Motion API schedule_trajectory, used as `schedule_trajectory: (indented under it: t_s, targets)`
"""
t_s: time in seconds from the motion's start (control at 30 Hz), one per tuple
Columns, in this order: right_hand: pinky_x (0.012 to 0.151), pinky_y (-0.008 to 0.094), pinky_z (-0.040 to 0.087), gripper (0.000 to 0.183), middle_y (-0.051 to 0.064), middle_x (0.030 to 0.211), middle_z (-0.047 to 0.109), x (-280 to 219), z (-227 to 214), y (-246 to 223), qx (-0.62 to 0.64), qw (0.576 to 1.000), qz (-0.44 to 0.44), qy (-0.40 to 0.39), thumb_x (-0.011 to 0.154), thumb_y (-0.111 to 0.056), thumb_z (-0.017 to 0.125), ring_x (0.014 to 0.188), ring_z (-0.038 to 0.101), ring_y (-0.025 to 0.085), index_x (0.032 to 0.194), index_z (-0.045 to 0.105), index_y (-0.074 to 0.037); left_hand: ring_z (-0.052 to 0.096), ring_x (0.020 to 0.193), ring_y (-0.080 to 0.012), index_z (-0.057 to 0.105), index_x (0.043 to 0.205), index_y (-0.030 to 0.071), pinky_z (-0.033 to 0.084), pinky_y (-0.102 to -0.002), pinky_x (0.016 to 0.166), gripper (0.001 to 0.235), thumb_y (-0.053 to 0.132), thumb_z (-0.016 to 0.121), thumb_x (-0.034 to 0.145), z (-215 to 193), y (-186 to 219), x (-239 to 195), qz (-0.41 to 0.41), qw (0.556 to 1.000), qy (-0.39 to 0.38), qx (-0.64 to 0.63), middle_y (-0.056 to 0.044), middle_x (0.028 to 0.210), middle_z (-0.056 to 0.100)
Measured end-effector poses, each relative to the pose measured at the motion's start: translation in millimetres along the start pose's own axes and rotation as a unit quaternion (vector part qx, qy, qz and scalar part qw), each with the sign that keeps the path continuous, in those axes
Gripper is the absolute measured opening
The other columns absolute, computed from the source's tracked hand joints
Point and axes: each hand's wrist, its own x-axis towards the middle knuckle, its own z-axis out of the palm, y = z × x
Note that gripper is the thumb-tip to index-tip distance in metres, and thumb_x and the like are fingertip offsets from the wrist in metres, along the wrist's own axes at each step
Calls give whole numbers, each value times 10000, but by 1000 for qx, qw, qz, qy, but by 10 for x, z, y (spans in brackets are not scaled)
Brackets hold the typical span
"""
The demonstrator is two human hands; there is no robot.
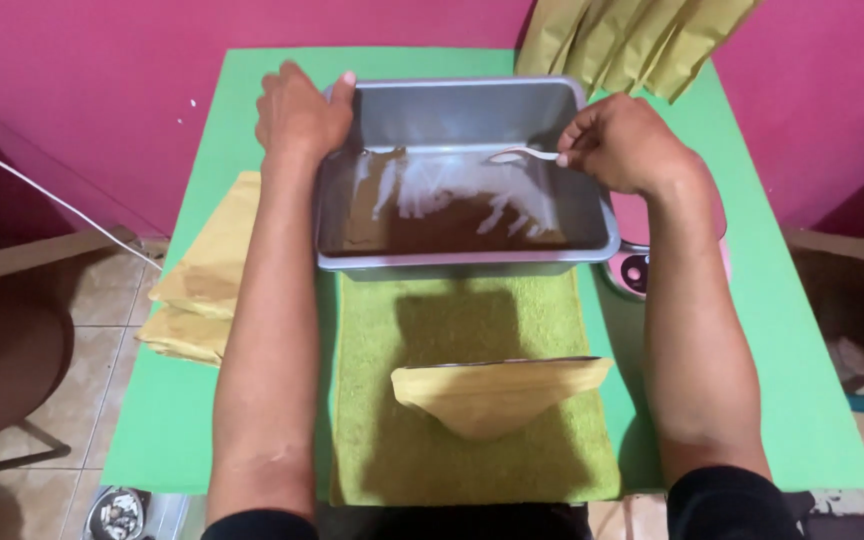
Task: Filling a paper bag with the remaining coffee grounds from a metal bin using a spoon.
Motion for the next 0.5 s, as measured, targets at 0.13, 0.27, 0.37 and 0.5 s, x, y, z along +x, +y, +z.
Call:
schedule_trajectory:
  t_s: [0.13, 0.27, 0.37, 0.5]
  targets:
    - [637, 343, 529, 60, 25, 805, 739, -161, -83, -156, 20, 999, 42, 28, 901, -66, 748, 676, 617, 142, 896, 786, -111, 542, 1320, -435, 460, 1443, -62, 480, -504, 1028, 913, 696, 567, 946, 73, -214, -111, -70, 983, -151, -72, -267, 1480, 506]
    - [636, 328, 515, 125, 19, 788, 733, -156, -20, -67, 54, 996, 59, 33, 899, -23, 702, 709, 620, 123, 880, 787, -113, 647, 684, -208, 562, 960, 126, 526, -388, 518, 171, 209, 669, 854, 163, -350, -281, -120, 917, -134, -356, -89, 854, 666]
    - [577, 291, 497, 66, 27, 802, 731, -252, -60, -51, 122, 991, 23, 57, 941, -44, 739, 701, 618, 96, 913, 772, -94, 629, 521, -205, 591, 892, 127, 503, -365, 388, 132, 44, 645, 806, 60, -385, -352, -103, 843, -134, -510, -106, 699, 660]
    - [686, 230, 516, 41, -2, 815, 710, -444, -161, -199, 164, 976, -67, 128, 997, -94, 791, 740, 612, 39, 1001, 759, -70, 493, 488, -127, 547, 757, 148, 389, -310, 400, 182, -10, 606, 689, -406, -250, -689, -5, 812, -25, -583, -28, 612, 553]
